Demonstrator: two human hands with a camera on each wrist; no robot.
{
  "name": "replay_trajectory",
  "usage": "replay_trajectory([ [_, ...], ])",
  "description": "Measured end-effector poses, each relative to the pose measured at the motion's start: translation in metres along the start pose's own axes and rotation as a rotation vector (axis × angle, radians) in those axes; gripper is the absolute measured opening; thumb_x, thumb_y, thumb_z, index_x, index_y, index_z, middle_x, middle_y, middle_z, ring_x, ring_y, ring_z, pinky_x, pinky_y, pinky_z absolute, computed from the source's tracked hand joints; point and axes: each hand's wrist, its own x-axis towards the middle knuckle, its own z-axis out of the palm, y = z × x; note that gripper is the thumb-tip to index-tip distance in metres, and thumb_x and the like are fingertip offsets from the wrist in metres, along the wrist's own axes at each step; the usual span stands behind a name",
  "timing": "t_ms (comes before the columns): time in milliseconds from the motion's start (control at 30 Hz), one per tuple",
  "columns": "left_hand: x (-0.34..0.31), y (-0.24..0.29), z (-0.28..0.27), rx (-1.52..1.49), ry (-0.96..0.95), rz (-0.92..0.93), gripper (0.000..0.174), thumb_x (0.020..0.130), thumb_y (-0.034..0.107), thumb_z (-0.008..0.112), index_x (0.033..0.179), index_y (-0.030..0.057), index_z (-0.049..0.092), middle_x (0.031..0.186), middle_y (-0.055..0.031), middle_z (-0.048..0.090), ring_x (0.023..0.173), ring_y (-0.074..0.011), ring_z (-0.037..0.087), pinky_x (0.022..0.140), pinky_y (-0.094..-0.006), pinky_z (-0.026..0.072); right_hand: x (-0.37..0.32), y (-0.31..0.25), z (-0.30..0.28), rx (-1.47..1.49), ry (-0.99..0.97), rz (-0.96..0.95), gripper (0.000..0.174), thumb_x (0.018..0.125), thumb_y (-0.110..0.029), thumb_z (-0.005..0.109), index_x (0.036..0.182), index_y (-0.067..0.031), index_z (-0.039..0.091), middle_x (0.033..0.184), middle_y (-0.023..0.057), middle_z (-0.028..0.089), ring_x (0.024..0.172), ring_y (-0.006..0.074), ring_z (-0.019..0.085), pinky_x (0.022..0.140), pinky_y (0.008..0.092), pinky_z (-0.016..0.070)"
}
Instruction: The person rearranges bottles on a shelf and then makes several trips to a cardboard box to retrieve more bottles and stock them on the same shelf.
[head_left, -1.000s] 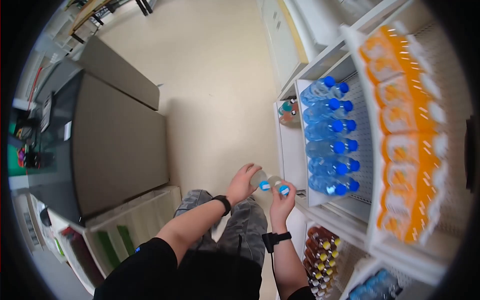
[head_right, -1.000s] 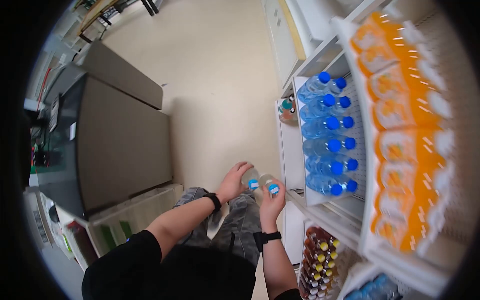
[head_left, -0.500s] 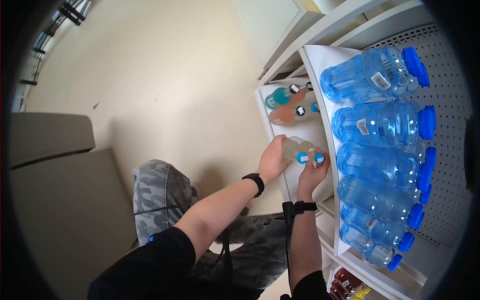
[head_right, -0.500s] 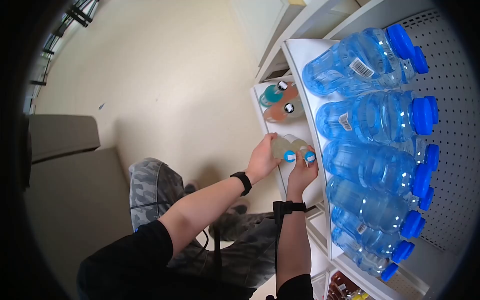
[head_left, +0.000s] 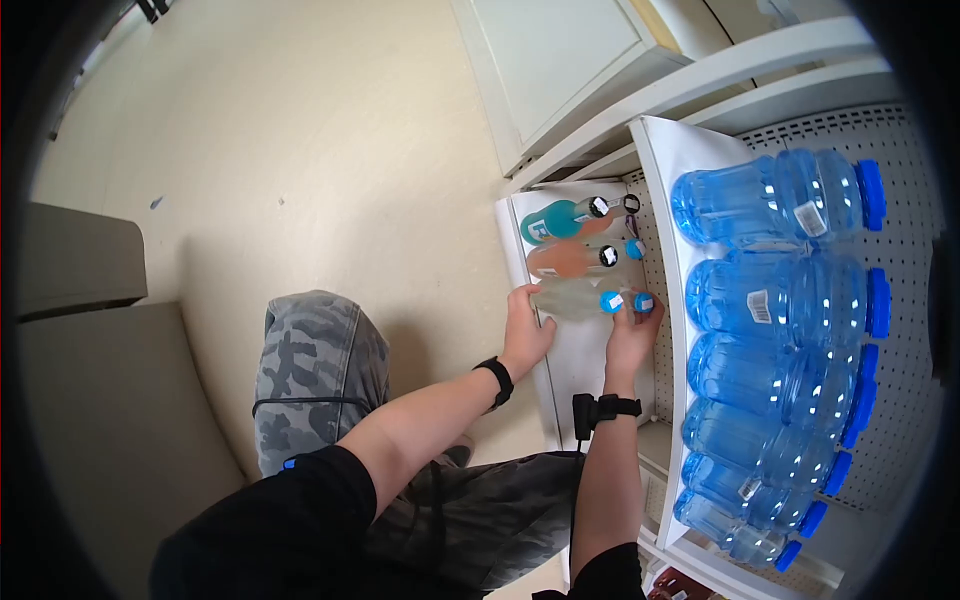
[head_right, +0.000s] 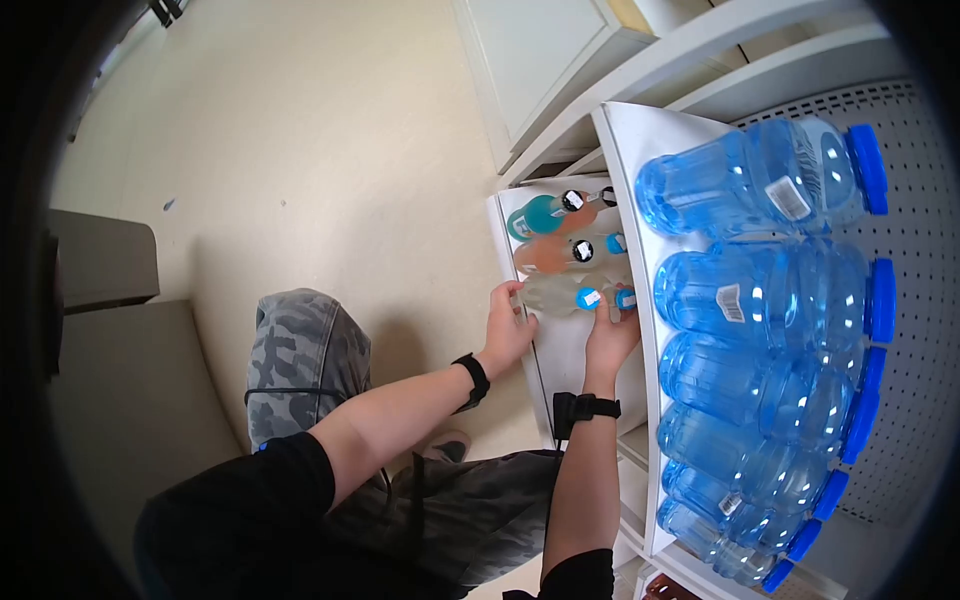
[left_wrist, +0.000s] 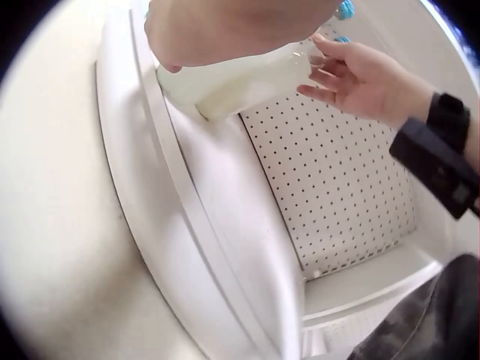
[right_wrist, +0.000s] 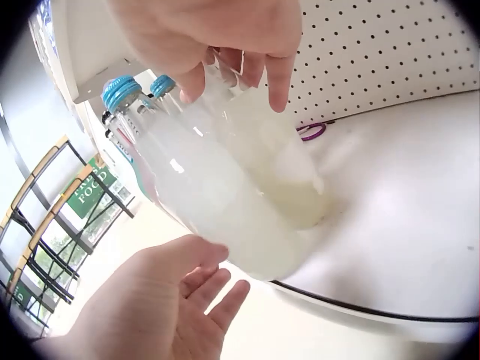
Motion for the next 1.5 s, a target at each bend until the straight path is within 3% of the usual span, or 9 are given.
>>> replay_trajectory([
  [167, 0.016, -0.043, 0.001, -0.352, -0.058, -0.415, 0.043, 0.083, -0.002, 0.052, 0.126, 0.0006, 0.048, 0.119, -0.0132, 0.056, 0.100, -0.0219, 0.058, 0.089, -0.0299, 0.0467, -0.001, 0.016, 0.000, -0.147, 0.004, 0.097, 0.043, 0.083, -0.002, 0.065, 0.119, 0.0008, 0.043, 0.117, 0.0136, 0.056, 0.105, 0.0211, 0.057, 0.093, 0.0323, 0.0450],
  [400, 0.020, -0.063, -0.010, -0.414, -0.184, -0.418, 0.044, 0.085, -0.003, 0.046, 0.129, 0.0000, 0.051, 0.118, -0.0112, 0.057, 0.100, -0.0195, 0.058, 0.092, -0.0285, 0.0458, 0.001, 0.027, 0.003, -0.080, 0.036, 0.029, 0.040, 0.083, -0.002, 0.066, 0.117, -0.0005, 0.045, 0.108, 0.0091, 0.059, 0.098, 0.0162, 0.058, 0.087, 0.0299, 0.0457],
  [667, 0.019, -0.039, -0.011, -0.193, -0.242, -0.315, 0.058, 0.081, -0.005, 0.047, 0.138, 0.0003, 0.041, 0.130, -0.0117, 0.039, 0.107, -0.0218, 0.048, 0.097, -0.0283, 0.0409, -0.001, 0.015, -0.006, -0.207, -0.036, 0.108, 0.042, 0.081, -0.005, 0.071, 0.116, -0.0008, 0.048, 0.104, 0.0088, 0.060, 0.094, 0.0174, 0.059, 0.087, 0.0309, 0.0465],
  [933, 0.016, -0.044, -0.012, -0.237, -0.259, -0.264, 0.067, 0.079, -0.006, 0.047, 0.144, 0.0005, 0.031, 0.135, -0.0138, 0.036, 0.111, -0.0240, 0.048, 0.099, -0.0306, 0.0405, -0.003, -0.002, -0.003, -0.237, -0.050, 0.196, 0.046, 0.078, -0.008, 0.074, 0.116, -0.0007, 0.048, 0.110, 0.0106, 0.059, 0.104, 0.0211, 0.058, 0.092, 0.0344, 0.0452],
  [1067, 0.011, -0.037, -0.022, -0.240, -0.222, -0.357, 0.070, 0.080, -0.004, 0.046, 0.146, 0.0009, 0.024, 0.144, -0.0167, 0.031, 0.117, -0.0263, 0.048, 0.101, -0.0337, 0.0400, -0.024, -0.019, 0.001, -0.058, 0.052, 0.238, 0.064, 0.081, -0.015, 0.074, 0.132, 0.0007, 0.039, 0.134, 0.0193, 0.042, 0.117, 0.0295, 0.051, 0.095, 0.0373, 0.0448],
  [1200, -0.024, 0.021, -0.032, -0.140, -0.083, -0.477, 0.070, 0.081, -0.001, 0.046, 0.146, 0.0012, 0.023, 0.146, -0.0187, 0.028, 0.115, -0.0278, 0.049, 0.101, -0.0351, 0.0399, -0.087, -0.018, -0.039, -0.083, 0.104, 0.405, 0.070, 0.082, -0.018, 0.073, 0.134, 0.0059, 0.034, 0.133, 0.0231, 0.038, 0.117, 0.0323, 0.049, 0.097, 0.0397, 0.0439],
  [1333, -0.068, 0.116, -0.075, -0.033, -0.033, -0.472, 0.068, 0.081, 0.003, 0.049, 0.145, 0.0015, 0.025, 0.144, -0.0218, 0.031, 0.116, -0.0313, 0.049, 0.101, -0.0375, 0.0405, -0.145, -0.122, -0.099, -0.294, -0.224, 0.525, 0.058, 0.079, -0.016, 0.073, 0.125, 0.0059, 0.045, 0.131, 0.0206, 0.038, 0.112, 0.0310, 0.051, 0.095, 0.0376, 0.0439],
  [1400, -0.083, 0.180, -0.111, 0.011, 0.004, -0.465, 0.068, 0.081, 0.005, 0.050, 0.145, 0.0018, 0.027, 0.143, -0.0227, 0.033, 0.116, -0.0323, 0.050, 0.100, -0.0379, 0.0408, -0.172, -0.149, -0.132, -0.321, -0.307, 0.595, 0.049, 0.080, -0.019, 0.072, 0.122, -0.0033, 0.051, 0.123, 0.0180, 0.045, 0.102, 0.0244, 0.055, 0.075, 0.0328, 0.0512],
  [1500, -0.105, 0.277, -0.179, 0.074, 0.061, -0.467, 0.065, 0.083, 0.007, 0.050, 0.146, 0.0091, 0.030, 0.144, -0.0210, 0.039, 0.126, -0.0326, 0.047, 0.102, -0.0386, 0.0398, -0.192, -0.202, -0.186, -0.256, -0.454, 0.659, 0.045, 0.078, -0.020, 0.071, 0.115, -0.0011, 0.055, 0.123, 0.0230, 0.046, 0.117, 0.0348, 0.045, 0.098, 0.0393, 0.0410],
])
